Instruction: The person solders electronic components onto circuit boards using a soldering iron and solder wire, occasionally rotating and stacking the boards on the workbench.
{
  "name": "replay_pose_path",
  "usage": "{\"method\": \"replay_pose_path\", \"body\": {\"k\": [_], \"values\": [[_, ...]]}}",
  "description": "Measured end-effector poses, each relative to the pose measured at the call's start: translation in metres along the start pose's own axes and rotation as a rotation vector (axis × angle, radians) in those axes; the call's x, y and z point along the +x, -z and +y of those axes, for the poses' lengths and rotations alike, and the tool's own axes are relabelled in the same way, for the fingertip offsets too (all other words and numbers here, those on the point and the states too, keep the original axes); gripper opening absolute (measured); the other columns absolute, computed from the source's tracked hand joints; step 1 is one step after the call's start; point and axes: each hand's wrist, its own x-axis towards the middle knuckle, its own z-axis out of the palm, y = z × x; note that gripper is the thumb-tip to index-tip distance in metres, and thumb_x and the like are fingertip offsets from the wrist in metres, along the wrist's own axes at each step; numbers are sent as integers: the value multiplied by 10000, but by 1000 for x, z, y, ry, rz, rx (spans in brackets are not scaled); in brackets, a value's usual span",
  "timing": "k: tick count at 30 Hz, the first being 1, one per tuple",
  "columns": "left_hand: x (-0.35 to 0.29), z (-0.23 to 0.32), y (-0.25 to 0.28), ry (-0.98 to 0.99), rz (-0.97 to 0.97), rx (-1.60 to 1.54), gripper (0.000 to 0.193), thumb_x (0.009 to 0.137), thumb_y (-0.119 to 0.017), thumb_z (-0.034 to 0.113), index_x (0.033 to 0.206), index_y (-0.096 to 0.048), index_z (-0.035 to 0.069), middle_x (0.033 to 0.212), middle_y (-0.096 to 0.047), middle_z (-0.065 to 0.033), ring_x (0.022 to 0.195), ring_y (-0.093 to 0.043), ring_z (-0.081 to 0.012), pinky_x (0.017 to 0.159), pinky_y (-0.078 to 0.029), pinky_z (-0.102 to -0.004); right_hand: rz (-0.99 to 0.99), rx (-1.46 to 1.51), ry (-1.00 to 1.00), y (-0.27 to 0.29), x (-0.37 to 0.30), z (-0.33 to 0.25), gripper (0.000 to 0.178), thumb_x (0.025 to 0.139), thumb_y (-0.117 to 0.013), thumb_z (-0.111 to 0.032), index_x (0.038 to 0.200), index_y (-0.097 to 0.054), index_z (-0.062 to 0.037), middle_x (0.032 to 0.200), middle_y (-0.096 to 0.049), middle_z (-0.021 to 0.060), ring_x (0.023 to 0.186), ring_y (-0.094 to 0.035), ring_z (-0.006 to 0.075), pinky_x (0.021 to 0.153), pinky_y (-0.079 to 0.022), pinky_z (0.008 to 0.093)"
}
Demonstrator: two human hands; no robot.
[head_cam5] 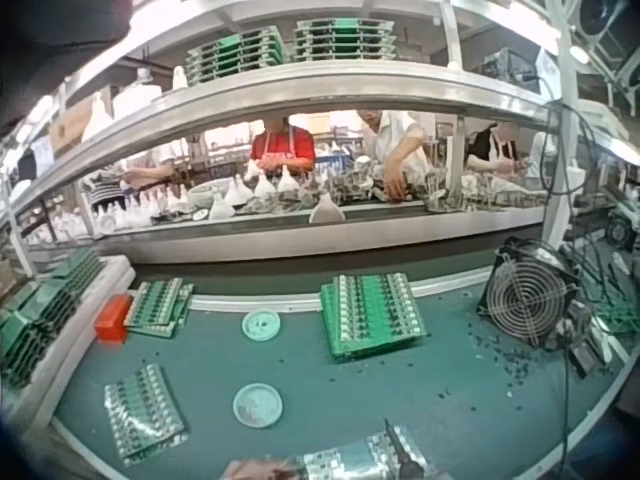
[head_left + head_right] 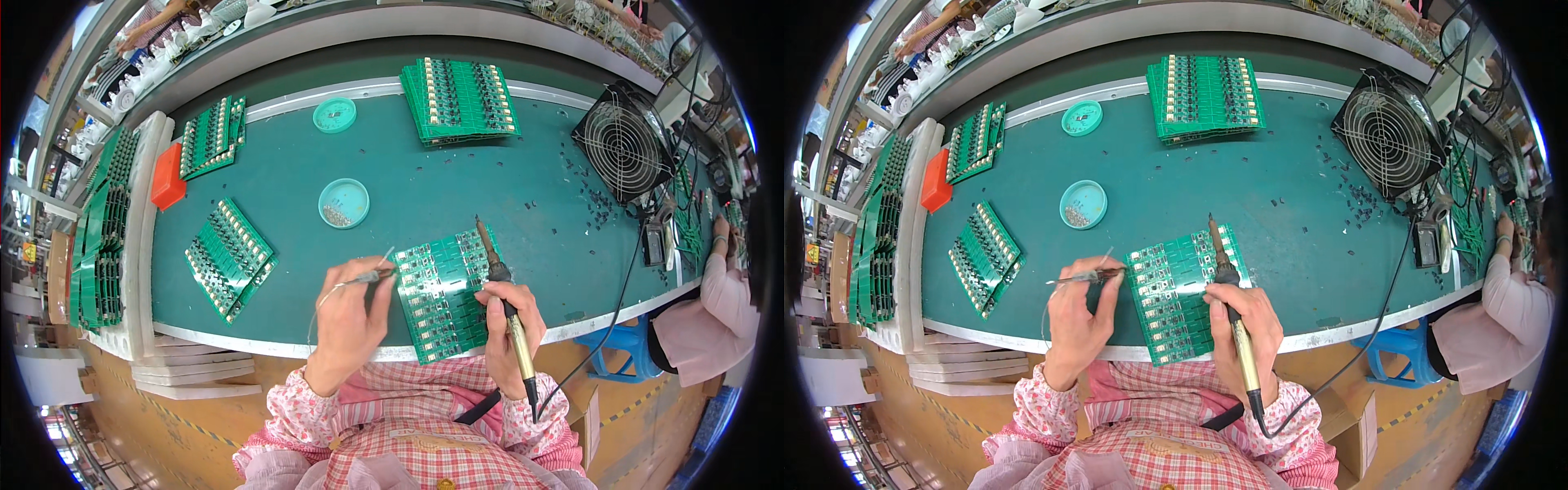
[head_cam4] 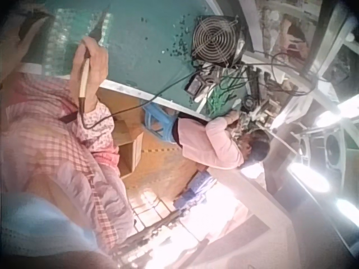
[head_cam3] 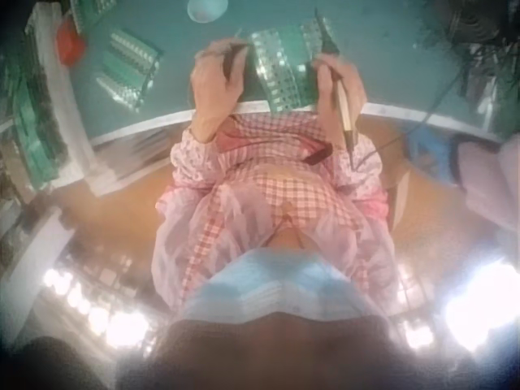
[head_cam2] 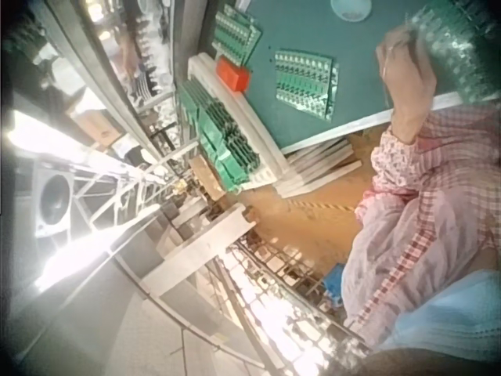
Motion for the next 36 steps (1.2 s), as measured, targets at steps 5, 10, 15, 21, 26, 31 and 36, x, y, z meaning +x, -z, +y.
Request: {"method": "replay_pose_path", "body": {"k": [5, 10, 15, 21, 26, 31, 36], "values": [[-4, -15, 16, 3, 69, 47, 166, 842, -706, -1, 999, -672, 40, 1016, -705, -85, 900, -656, -283, 828, -482, -373, -6, -68, 10, 0, 0, 0, 154, 925, -636, -2, 1077, -659, -16, 867, -716, 111, 743, -634, 213, 687, -503, 318], [-13, -26, 23, 79, 78, 54, 176, 833, -712, -10, 997, -678, 46, 1007, -709, -78, 894, -657, -278, 824, -483, -374, -17, -127, -4, -1, -2, -3, 127, 945, -630, -41, 1068, -651, -14, 852, -714, 113, 723, -628, 205, 652, -493, 309], [-10, -24, 21, 86, 41, -8, 142, 845, -686, -19, 971, -675, 45, 990, -711, -76, 900, -647, -284, 829, -477, -370, -29, -86, -10, -1, -7, 2, 139, 963, -612, -71, 1086, -623, -8, 844, -711, 125, 720, -629, 221, 641, -487, 319], [-9, -25, 20, 45, 25, 45, 152, 836, -699, -7, 974, -674, 52, 993, -717, -66, 906, -659, -272, 837, -473, -377, -36, -85, 32, 0, -4, 1, 147, 971, -610, -102, 1086, -621, -11, 836, -713, 119, 721, -621, 221, 660, -488, 328], [-8, -25, 18, 57, 14, 74, 161, 840, -693, -6, 988, -671, 55, 995, -718, -66, 902, -657, -277, 838, -474, -381, -6, -35, 19, 0, -3, 3, 150, 965, -618, -103, 1084, -626, -11, 836, -713, 113, 720, -620, 225, 660, -488, 330], [-8, -21, 19, 57, 8, 76, 164, 845, -687, -6, 996, -671, 56, 996, -718, -69, 906, -649, -283, 831, -480, -372, -34, -71, 53, 4, -1, 2, 159, 953, -632, -91, 1091, -632, -14, 836, -708, 109, 722, -623, 229, 666, -494, 337], [-9, -21, 19, 63, 3, 83, 242, 807, -739, -17, 1028, -676, 59, 1017, -708, -57, 891, -623, -290, 799, -487, -377, -27, -33, 38, 3, -4, 3, 157, 946, -635, -72, 1091, -630, -12, 839, -708, 108, 722, -626, 232, 670, -497, 334]]}}
